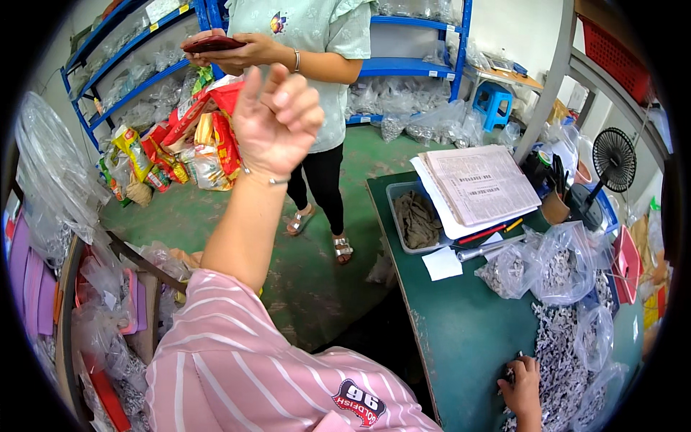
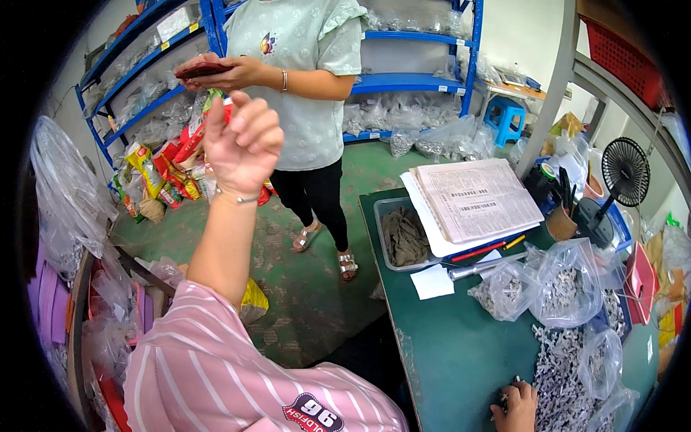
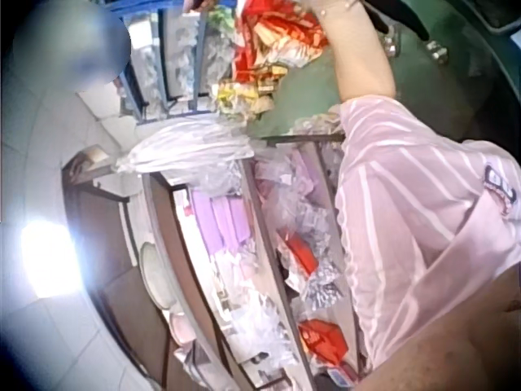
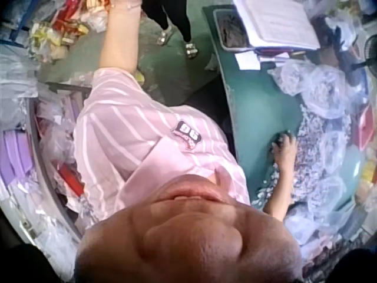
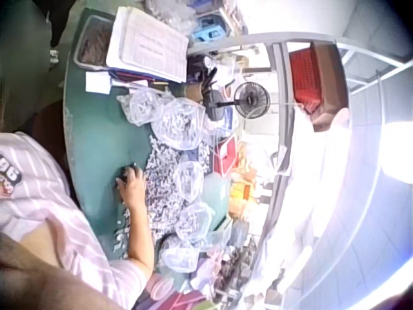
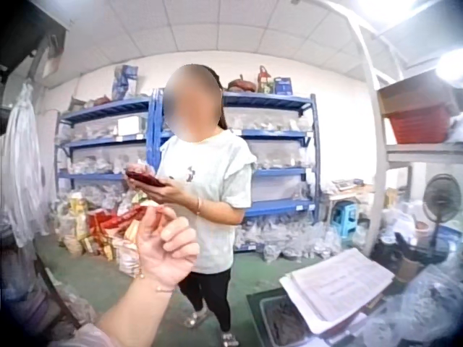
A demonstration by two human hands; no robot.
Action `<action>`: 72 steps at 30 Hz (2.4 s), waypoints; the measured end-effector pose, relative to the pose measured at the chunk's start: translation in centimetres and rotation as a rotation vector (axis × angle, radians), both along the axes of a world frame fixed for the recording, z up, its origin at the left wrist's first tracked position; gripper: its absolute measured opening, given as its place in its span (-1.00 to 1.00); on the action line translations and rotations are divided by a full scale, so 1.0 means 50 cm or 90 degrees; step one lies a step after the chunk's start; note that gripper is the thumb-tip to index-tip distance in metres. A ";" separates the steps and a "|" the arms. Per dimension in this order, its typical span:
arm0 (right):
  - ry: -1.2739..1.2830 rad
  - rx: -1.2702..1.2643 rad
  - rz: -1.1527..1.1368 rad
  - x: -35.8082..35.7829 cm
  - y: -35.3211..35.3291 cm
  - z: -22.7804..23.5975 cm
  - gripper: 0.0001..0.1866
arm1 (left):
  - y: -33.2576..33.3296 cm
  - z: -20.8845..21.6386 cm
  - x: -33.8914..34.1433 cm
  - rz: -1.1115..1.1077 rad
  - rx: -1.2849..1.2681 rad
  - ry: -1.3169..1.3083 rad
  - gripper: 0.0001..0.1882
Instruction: The person assembles small silver hair clips by hand at a green worktable. They pick up individual clip components, interlock them, and place the finished clips into a pile. A second person briefly walks by in the background while the assembler continues working.
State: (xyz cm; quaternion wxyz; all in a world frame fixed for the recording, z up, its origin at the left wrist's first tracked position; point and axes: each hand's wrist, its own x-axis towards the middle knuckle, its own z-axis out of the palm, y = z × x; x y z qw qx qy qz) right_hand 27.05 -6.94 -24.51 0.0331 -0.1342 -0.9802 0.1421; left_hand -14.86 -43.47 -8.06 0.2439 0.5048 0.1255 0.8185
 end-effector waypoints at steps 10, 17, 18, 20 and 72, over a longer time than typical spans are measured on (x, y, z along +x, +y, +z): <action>0.016 0.061 -0.089 0.069 -0.012 -0.048 -0.48 | 0.206 -0.090 0.113 0.052 -0.352 0.232 -0.61; 0.063 0.130 -0.205 0.059 -0.125 -0.063 -0.50 | 0.382 -0.275 0.339 0.033 -0.678 0.547 -0.67; 0.080 0.105 -0.210 0.067 -0.134 -0.066 -0.50 | 0.417 -0.294 0.369 0.062 -0.606 0.666 -0.64; 0.112 0.025 -0.203 0.093 -0.157 -0.079 -0.51 | 0.469 -0.358 0.426 0.077 -0.467 0.743 -0.49; 0.190 0.227 -0.472 0.251 -0.085 -0.096 -0.79 | 0.512 -0.379 0.612 0.040 -0.426 0.495 -0.90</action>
